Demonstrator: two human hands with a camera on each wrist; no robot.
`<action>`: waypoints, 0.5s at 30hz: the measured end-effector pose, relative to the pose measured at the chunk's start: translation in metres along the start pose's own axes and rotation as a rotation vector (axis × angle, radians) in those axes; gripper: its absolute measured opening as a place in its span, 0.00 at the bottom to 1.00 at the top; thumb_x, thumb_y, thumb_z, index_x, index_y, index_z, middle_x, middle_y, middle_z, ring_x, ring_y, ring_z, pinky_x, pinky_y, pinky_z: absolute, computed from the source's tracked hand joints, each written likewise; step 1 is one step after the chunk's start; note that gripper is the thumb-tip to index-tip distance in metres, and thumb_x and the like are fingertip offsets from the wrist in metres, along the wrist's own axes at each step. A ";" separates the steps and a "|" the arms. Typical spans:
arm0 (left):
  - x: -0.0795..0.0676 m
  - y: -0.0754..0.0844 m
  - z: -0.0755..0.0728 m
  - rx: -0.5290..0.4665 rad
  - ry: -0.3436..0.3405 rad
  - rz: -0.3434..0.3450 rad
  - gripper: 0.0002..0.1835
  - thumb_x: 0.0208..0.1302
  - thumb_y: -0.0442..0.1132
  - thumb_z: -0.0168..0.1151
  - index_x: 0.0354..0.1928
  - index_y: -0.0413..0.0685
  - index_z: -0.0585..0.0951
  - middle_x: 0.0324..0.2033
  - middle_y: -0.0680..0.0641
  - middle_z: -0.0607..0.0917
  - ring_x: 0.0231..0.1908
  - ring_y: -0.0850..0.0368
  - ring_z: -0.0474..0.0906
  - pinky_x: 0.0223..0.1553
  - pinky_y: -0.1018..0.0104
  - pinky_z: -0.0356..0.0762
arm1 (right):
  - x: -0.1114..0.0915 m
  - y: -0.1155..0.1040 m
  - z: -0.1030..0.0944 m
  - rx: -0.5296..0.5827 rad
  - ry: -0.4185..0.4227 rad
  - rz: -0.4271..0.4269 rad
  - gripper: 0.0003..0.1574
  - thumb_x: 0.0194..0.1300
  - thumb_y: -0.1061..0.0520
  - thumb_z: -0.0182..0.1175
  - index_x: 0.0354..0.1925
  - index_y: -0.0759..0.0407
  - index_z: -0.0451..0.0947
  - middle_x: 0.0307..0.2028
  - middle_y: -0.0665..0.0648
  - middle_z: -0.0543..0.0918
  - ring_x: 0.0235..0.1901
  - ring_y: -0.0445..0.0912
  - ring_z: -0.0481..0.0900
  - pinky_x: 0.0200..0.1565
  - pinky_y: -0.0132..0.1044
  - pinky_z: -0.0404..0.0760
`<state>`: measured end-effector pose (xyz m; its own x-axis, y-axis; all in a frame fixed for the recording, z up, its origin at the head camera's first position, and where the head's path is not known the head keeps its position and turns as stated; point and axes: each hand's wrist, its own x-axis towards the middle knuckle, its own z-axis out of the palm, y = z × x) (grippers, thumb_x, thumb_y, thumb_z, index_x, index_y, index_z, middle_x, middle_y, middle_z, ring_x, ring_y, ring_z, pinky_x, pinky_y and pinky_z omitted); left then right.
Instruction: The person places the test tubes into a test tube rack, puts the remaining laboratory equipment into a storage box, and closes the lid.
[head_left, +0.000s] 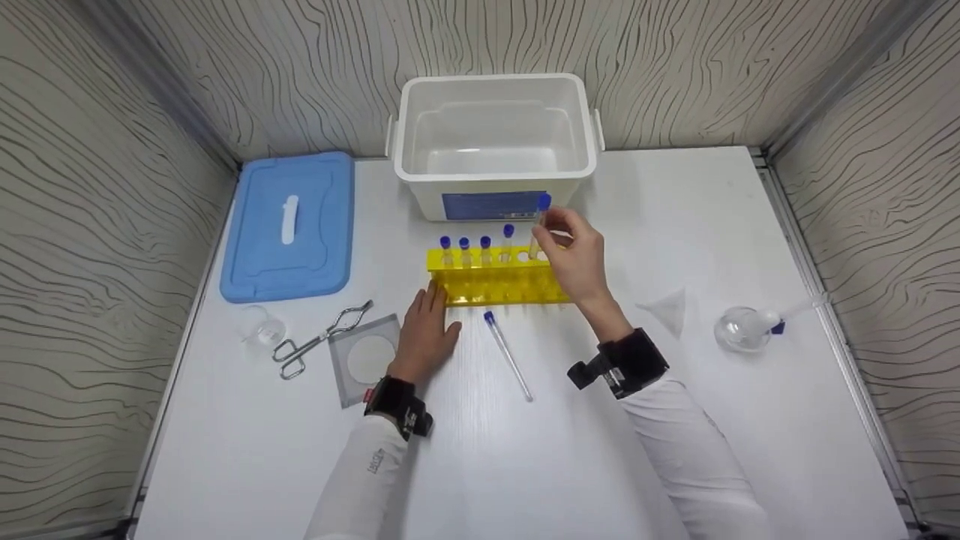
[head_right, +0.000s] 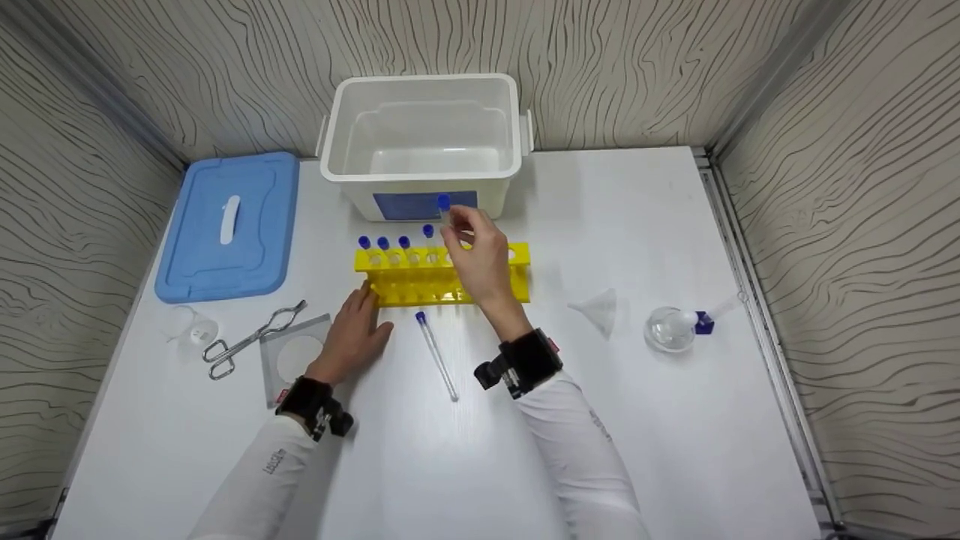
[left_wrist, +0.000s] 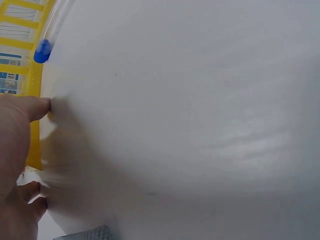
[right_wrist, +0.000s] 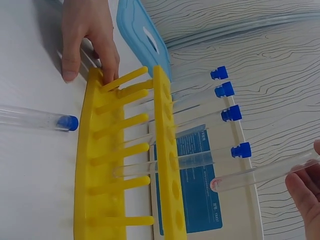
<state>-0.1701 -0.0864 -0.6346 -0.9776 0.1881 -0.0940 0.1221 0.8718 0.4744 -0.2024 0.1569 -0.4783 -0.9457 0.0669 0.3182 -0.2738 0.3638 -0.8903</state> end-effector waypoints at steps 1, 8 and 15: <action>0.000 0.000 0.000 -0.003 -0.003 -0.004 0.39 0.71 0.52 0.54 0.78 0.46 0.55 0.79 0.44 0.49 0.78 0.41 0.49 0.78 0.48 0.51 | 0.001 0.002 0.001 0.006 -0.002 0.001 0.20 0.68 0.57 0.63 0.55 0.64 0.78 0.47 0.63 0.84 0.48 0.50 0.84 0.53 0.43 0.85; 0.000 0.001 -0.001 0.023 0.001 -0.001 0.40 0.71 0.52 0.55 0.78 0.44 0.54 0.79 0.44 0.50 0.77 0.40 0.51 0.77 0.49 0.53 | 0.005 0.016 0.007 0.025 -0.014 0.024 0.20 0.68 0.57 0.63 0.55 0.64 0.78 0.48 0.65 0.84 0.49 0.51 0.84 0.53 0.45 0.85; 0.000 0.003 -0.002 0.015 0.000 -0.004 0.39 0.71 0.51 0.56 0.77 0.44 0.55 0.79 0.43 0.51 0.77 0.40 0.51 0.77 0.49 0.53 | 0.006 0.030 0.013 0.015 -0.041 0.070 0.20 0.68 0.55 0.63 0.55 0.63 0.77 0.50 0.66 0.83 0.51 0.53 0.83 0.55 0.45 0.84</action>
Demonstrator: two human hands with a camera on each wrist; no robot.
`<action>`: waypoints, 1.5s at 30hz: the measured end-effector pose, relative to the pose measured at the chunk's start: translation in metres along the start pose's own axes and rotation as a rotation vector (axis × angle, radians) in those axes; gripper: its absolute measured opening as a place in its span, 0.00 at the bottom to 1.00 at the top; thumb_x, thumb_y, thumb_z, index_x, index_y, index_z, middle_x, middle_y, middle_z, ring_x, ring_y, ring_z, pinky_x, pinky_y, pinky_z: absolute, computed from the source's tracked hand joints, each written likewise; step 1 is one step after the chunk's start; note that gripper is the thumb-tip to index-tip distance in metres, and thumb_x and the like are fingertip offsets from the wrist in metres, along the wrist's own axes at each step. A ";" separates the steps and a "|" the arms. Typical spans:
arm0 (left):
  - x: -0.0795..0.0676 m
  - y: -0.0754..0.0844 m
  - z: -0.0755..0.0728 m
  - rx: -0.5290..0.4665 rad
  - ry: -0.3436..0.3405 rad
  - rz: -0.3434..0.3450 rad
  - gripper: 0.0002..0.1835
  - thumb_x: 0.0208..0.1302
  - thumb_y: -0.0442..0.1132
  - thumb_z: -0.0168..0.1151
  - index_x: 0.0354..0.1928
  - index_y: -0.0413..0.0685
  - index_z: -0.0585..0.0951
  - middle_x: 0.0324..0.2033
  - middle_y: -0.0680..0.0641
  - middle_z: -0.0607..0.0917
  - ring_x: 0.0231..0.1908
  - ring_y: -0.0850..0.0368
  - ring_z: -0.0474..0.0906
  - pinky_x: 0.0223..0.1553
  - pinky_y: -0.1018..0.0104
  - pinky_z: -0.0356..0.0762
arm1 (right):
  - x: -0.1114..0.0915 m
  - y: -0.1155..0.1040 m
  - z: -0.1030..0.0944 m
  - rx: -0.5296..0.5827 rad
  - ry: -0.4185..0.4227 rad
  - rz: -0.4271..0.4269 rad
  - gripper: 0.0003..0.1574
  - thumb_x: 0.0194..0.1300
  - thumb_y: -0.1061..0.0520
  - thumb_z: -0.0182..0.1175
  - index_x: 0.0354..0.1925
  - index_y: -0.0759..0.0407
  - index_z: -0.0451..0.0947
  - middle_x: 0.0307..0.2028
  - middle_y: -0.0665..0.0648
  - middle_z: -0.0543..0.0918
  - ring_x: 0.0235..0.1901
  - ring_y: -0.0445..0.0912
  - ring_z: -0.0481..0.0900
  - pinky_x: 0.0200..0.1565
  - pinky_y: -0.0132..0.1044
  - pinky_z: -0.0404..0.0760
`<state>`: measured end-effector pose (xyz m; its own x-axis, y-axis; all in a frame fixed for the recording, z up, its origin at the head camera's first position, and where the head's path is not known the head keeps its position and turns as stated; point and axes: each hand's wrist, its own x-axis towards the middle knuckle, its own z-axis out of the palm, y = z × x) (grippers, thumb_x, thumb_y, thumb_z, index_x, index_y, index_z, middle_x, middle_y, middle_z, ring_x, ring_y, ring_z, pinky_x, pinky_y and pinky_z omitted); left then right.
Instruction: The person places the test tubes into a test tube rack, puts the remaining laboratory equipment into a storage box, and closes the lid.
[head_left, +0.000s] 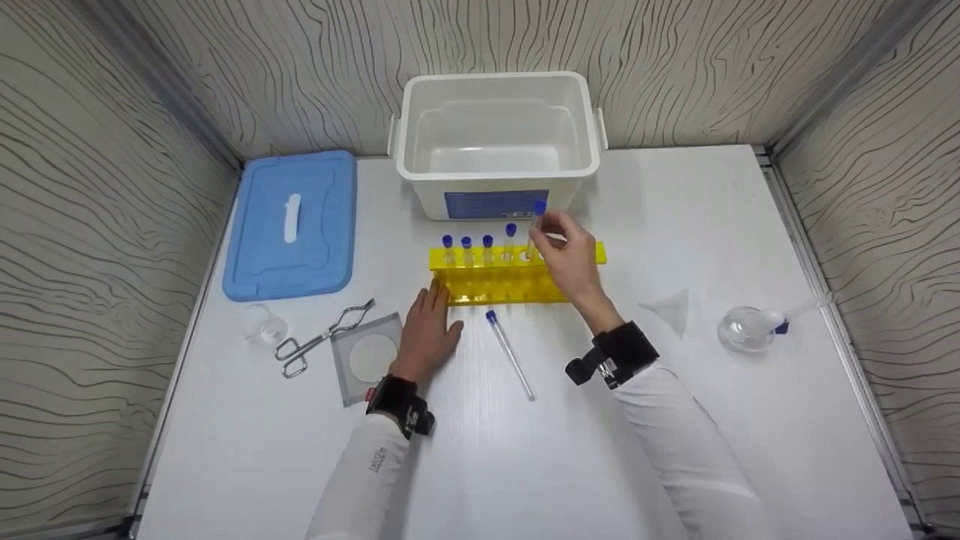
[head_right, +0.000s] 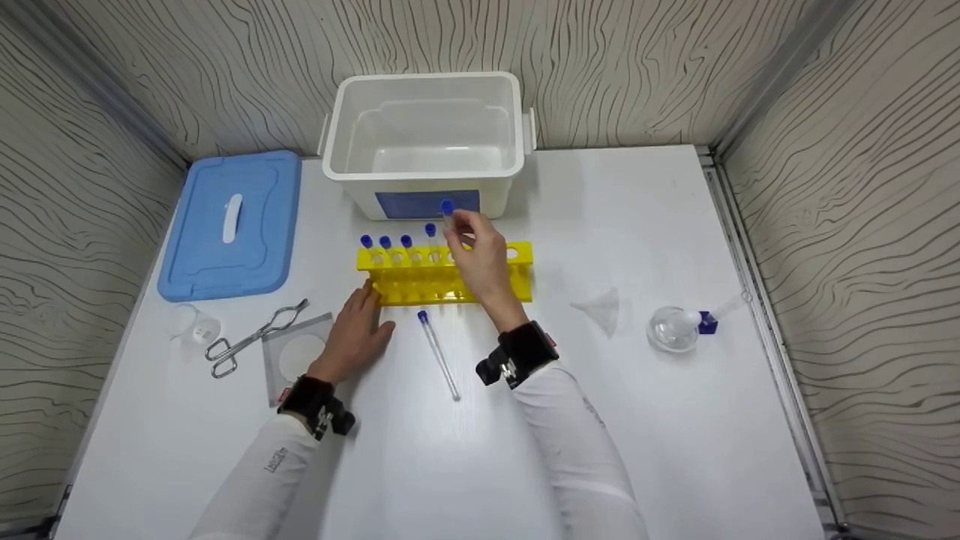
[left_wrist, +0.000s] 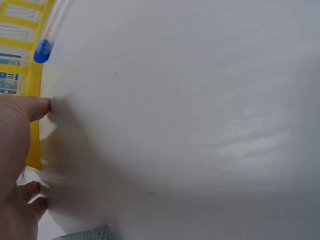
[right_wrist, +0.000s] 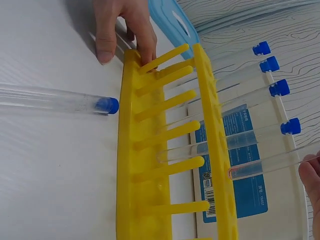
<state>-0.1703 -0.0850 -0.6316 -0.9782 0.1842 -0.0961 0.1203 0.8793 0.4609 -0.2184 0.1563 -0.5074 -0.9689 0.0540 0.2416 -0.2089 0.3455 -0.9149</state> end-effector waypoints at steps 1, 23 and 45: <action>0.000 0.000 0.000 0.000 0.001 0.001 0.39 0.71 0.51 0.55 0.77 0.44 0.55 0.79 0.43 0.51 0.77 0.40 0.51 0.77 0.49 0.53 | 0.000 0.002 0.001 -0.001 -0.007 0.007 0.20 0.69 0.55 0.62 0.55 0.63 0.77 0.50 0.66 0.83 0.51 0.52 0.83 0.55 0.44 0.84; -0.001 -0.002 -0.002 0.002 0.037 0.062 0.37 0.70 0.49 0.56 0.75 0.39 0.59 0.77 0.38 0.56 0.76 0.37 0.54 0.76 0.47 0.55 | -0.001 0.034 0.009 -0.162 -0.123 0.177 0.18 0.70 0.56 0.60 0.56 0.60 0.77 0.52 0.62 0.84 0.56 0.53 0.83 0.59 0.43 0.82; 0.000 -0.003 -0.001 0.030 0.019 0.044 0.38 0.71 0.52 0.54 0.76 0.41 0.58 0.78 0.39 0.55 0.76 0.39 0.53 0.77 0.48 0.55 | -0.002 0.036 0.010 -0.230 -0.157 0.206 0.19 0.68 0.58 0.61 0.56 0.61 0.77 0.53 0.62 0.85 0.55 0.53 0.83 0.59 0.44 0.82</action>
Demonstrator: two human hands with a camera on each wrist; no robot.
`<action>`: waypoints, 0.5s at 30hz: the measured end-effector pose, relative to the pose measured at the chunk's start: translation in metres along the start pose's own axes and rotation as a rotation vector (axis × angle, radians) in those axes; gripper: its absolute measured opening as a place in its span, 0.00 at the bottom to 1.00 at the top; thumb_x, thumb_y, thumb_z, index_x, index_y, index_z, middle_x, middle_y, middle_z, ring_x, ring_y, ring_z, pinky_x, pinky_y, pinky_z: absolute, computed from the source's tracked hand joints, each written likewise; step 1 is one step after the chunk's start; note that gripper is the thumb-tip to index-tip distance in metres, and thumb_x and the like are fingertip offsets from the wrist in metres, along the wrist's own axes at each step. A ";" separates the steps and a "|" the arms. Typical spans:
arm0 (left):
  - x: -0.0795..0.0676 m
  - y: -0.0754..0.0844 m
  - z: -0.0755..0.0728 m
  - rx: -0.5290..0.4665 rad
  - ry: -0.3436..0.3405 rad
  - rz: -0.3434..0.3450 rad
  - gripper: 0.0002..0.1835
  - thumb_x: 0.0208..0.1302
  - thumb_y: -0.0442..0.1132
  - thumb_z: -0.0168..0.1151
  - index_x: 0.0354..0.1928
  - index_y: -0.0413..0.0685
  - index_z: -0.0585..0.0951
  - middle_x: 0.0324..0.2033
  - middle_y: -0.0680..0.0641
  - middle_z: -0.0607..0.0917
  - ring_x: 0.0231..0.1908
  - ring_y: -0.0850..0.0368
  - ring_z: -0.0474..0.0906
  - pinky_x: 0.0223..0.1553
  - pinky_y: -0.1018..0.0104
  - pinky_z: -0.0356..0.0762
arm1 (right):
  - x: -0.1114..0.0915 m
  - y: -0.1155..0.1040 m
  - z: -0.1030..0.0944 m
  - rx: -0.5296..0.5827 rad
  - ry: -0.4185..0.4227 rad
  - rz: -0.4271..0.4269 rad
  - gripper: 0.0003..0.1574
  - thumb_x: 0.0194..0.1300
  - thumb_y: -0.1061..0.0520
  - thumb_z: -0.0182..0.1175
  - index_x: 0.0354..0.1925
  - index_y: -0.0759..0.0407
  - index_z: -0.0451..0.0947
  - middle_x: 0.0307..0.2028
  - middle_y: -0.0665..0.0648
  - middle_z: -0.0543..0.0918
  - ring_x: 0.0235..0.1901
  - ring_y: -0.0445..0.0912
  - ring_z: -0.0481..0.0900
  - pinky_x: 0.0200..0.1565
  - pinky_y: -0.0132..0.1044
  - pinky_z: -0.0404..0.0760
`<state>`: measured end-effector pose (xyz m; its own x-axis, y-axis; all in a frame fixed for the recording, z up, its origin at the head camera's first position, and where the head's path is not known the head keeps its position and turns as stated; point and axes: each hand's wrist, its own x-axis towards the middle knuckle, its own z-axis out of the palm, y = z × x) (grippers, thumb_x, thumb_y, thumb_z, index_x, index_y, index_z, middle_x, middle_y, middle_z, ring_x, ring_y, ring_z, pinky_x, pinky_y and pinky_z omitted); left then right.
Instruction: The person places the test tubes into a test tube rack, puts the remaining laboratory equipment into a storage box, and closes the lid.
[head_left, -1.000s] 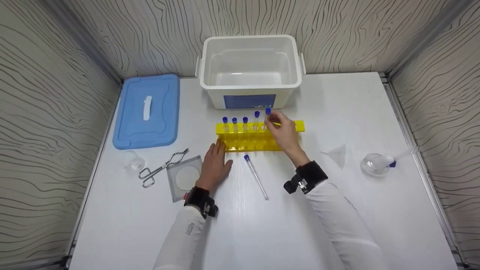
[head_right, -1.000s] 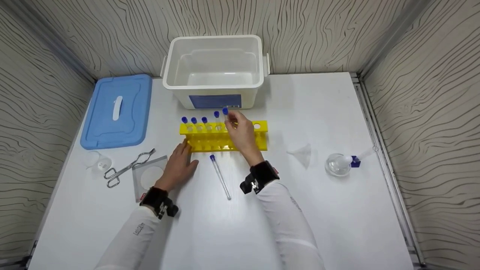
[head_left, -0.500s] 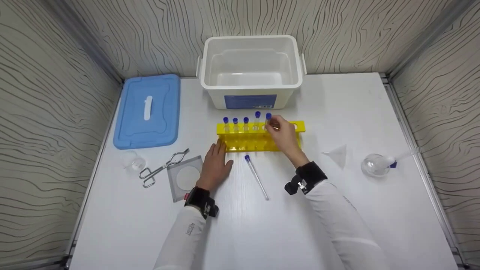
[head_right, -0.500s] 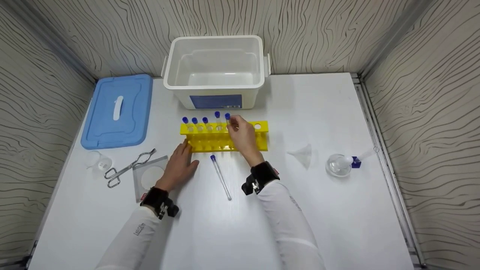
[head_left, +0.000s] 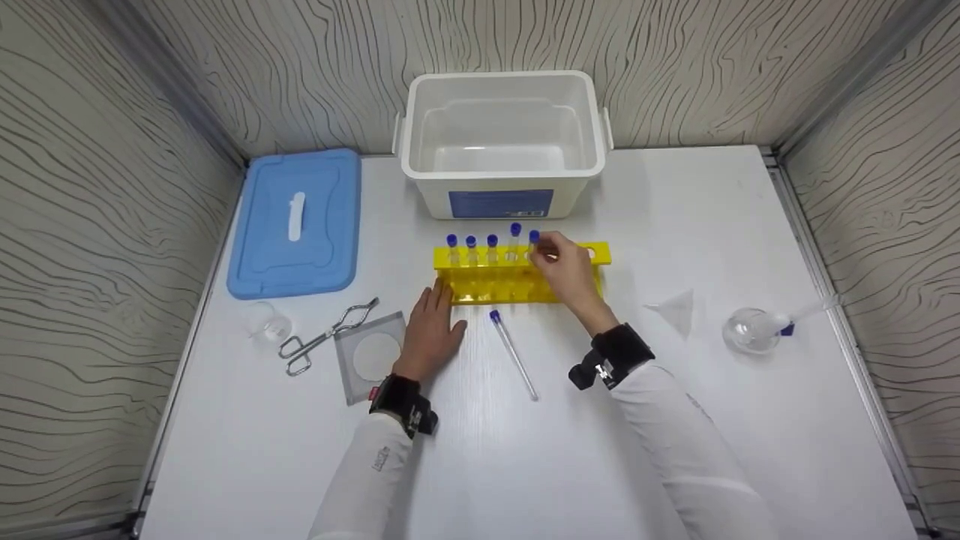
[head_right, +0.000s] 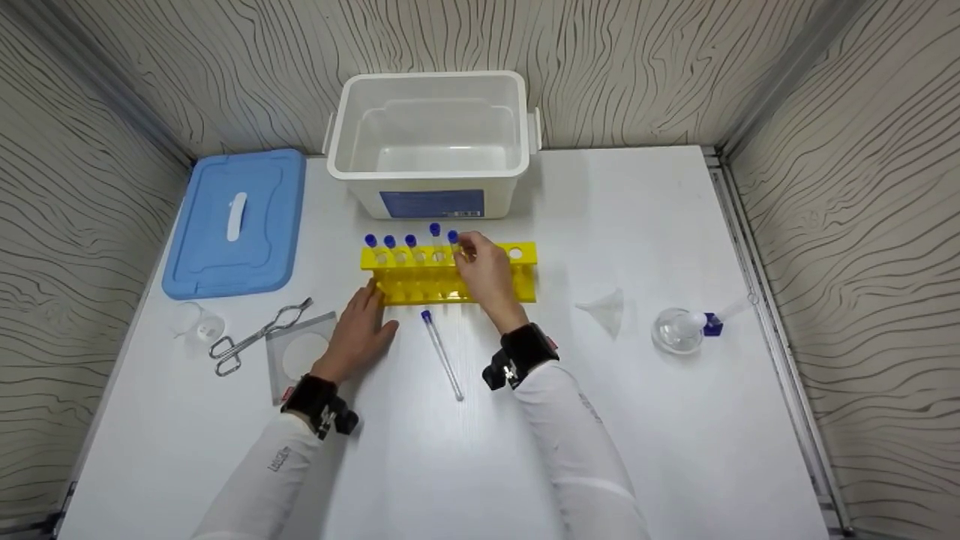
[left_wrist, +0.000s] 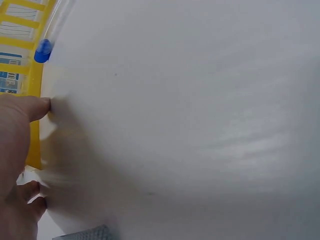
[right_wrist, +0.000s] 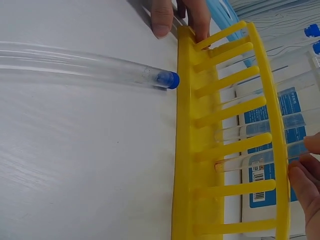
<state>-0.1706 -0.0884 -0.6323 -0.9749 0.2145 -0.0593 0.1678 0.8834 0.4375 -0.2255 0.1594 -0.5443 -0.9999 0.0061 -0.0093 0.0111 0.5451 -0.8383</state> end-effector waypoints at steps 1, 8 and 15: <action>0.000 0.000 0.000 -0.004 0.002 0.001 0.38 0.71 0.52 0.54 0.76 0.41 0.58 0.78 0.39 0.55 0.76 0.38 0.53 0.77 0.48 0.55 | 0.000 -0.001 -0.001 0.001 -0.002 0.004 0.20 0.68 0.58 0.61 0.57 0.61 0.77 0.54 0.62 0.84 0.55 0.53 0.83 0.59 0.44 0.82; 0.000 0.000 0.001 -0.028 -0.009 -0.021 0.38 0.71 0.52 0.54 0.76 0.42 0.57 0.78 0.42 0.53 0.77 0.40 0.51 0.77 0.48 0.53 | -0.010 -0.002 -0.007 -0.003 -0.002 0.050 0.21 0.69 0.56 0.60 0.60 0.56 0.76 0.58 0.58 0.82 0.58 0.51 0.80 0.62 0.43 0.80; 0.000 0.001 0.001 -0.039 -0.002 -0.017 0.39 0.71 0.51 0.55 0.77 0.42 0.57 0.79 0.41 0.52 0.77 0.39 0.51 0.77 0.47 0.53 | -0.025 -0.005 -0.014 0.027 0.093 -0.037 0.19 0.70 0.54 0.60 0.57 0.58 0.78 0.52 0.59 0.85 0.50 0.51 0.83 0.56 0.44 0.84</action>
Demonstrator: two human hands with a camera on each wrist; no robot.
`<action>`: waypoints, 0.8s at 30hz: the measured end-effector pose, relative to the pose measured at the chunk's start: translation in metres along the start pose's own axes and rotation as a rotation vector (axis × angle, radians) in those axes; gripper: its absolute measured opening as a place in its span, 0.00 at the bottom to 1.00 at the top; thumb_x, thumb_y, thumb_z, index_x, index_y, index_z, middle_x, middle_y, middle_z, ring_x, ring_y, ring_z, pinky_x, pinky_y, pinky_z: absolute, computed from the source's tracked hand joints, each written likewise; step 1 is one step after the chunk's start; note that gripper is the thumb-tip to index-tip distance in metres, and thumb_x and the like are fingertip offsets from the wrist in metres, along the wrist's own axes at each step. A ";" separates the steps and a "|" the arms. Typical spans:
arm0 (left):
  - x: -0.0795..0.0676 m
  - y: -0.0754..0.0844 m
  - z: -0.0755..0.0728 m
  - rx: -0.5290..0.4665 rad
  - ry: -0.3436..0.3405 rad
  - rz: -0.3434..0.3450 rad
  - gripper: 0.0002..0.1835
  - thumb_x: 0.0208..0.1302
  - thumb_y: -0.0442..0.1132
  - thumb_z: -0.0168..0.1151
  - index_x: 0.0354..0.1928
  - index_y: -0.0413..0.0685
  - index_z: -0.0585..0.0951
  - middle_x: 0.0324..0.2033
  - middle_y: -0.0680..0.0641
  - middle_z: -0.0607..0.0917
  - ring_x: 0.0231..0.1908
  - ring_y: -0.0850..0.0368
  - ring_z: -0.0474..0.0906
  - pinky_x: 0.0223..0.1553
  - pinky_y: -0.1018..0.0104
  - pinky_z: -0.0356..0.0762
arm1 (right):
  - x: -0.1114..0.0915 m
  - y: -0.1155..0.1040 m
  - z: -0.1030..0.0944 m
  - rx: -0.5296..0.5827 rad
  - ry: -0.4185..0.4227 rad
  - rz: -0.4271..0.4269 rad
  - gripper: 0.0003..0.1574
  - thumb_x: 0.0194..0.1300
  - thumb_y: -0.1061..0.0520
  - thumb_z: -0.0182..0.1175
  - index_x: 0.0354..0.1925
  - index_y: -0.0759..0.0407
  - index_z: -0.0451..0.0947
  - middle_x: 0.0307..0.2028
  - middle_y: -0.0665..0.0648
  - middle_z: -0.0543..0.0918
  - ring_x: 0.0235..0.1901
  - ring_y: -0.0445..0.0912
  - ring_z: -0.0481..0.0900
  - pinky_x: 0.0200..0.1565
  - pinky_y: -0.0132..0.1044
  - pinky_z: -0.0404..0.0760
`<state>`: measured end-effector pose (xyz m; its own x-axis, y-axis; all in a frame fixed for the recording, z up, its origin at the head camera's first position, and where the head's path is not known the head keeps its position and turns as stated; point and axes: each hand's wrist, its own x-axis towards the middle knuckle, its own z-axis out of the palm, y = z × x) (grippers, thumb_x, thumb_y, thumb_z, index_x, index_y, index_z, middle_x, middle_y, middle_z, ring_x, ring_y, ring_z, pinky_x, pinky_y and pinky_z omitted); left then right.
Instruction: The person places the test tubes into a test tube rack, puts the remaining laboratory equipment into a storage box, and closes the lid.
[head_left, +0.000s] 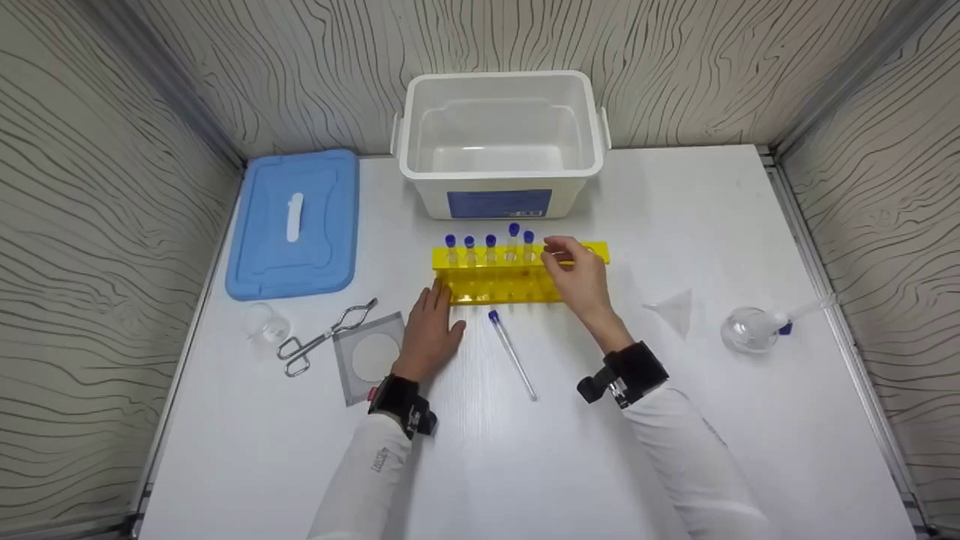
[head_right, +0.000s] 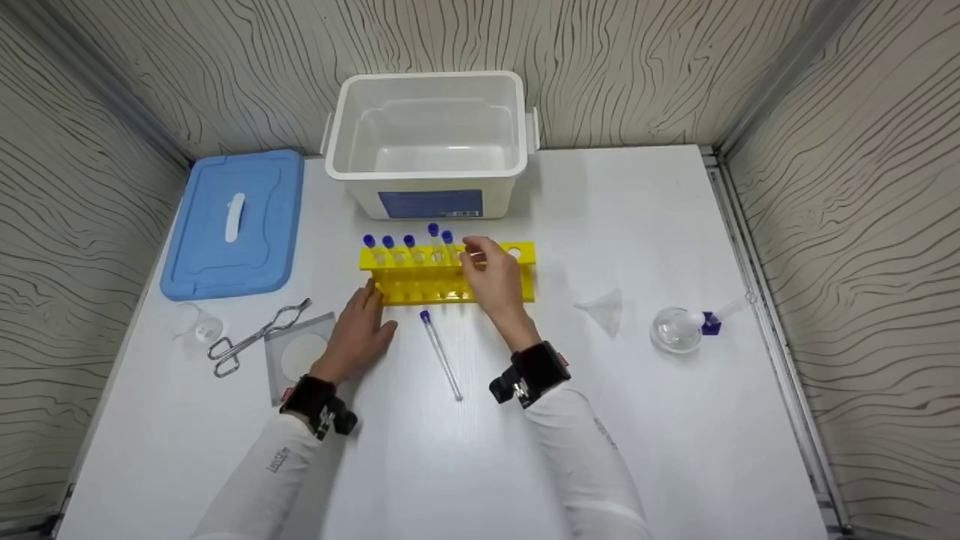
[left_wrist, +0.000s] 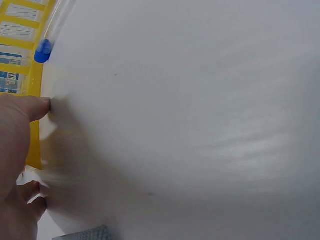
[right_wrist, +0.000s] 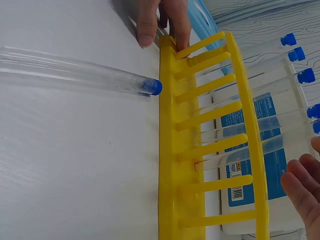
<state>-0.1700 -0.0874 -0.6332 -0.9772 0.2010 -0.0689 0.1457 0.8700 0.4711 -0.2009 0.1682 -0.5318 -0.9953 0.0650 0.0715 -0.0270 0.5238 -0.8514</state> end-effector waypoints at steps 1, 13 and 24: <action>0.000 0.000 0.000 0.002 0.003 0.004 0.39 0.71 0.51 0.55 0.76 0.42 0.57 0.78 0.41 0.53 0.77 0.38 0.51 0.77 0.47 0.53 | -0.002 -0.001 -0.001 0.000 0.014 -0.026 0.18 0.70 0.54 0.60 0.56 0.58 0.79 0.51 0.59 0.85 0.48 0.51 0.83 0.54 0.44 0.85; 0.000 -0.002 -0.001 -0.003 0.012 0.030 0.38 0.71 0.50 0.55 0.76 0.40 0.58 0.78 0.39 0.53 0.76 0.37 0.52 0.77 0.47 0.52 | -0.032 -0.001 0.008 -0.044 0.036 -0.247 0.16 0.68 0.55 0.63 0.50 0.63 0.83 0.43 0.58 0.89 0.38 0.48 0.86 0.38 0.38 0.87; -0.001 0.001 0.000 0.009 0.000 0.004 0.38 0.71 0.50 0.55 0.76 0.42 0.57 0.78 0.41 0.53 0.77 0.39 0.52 0.77 0.47 0.53 | -0.055 0.012 0.039 -0.330 -0.137 -0.180 0.23 0.66 0.49 0.65 0.56 0.57 0.81 0.46 0.60 0.87 0.42 0.53 0.86 0.44 0.44 0.86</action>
<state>-0.1694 -0.0869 -0.6326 -0.9766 0.2045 -0.0668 0.1512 0.8732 0.4633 -0.1505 0.1381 -0.5661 -0.9812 -0.1545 0.1155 -0.1928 0.7627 -0.6173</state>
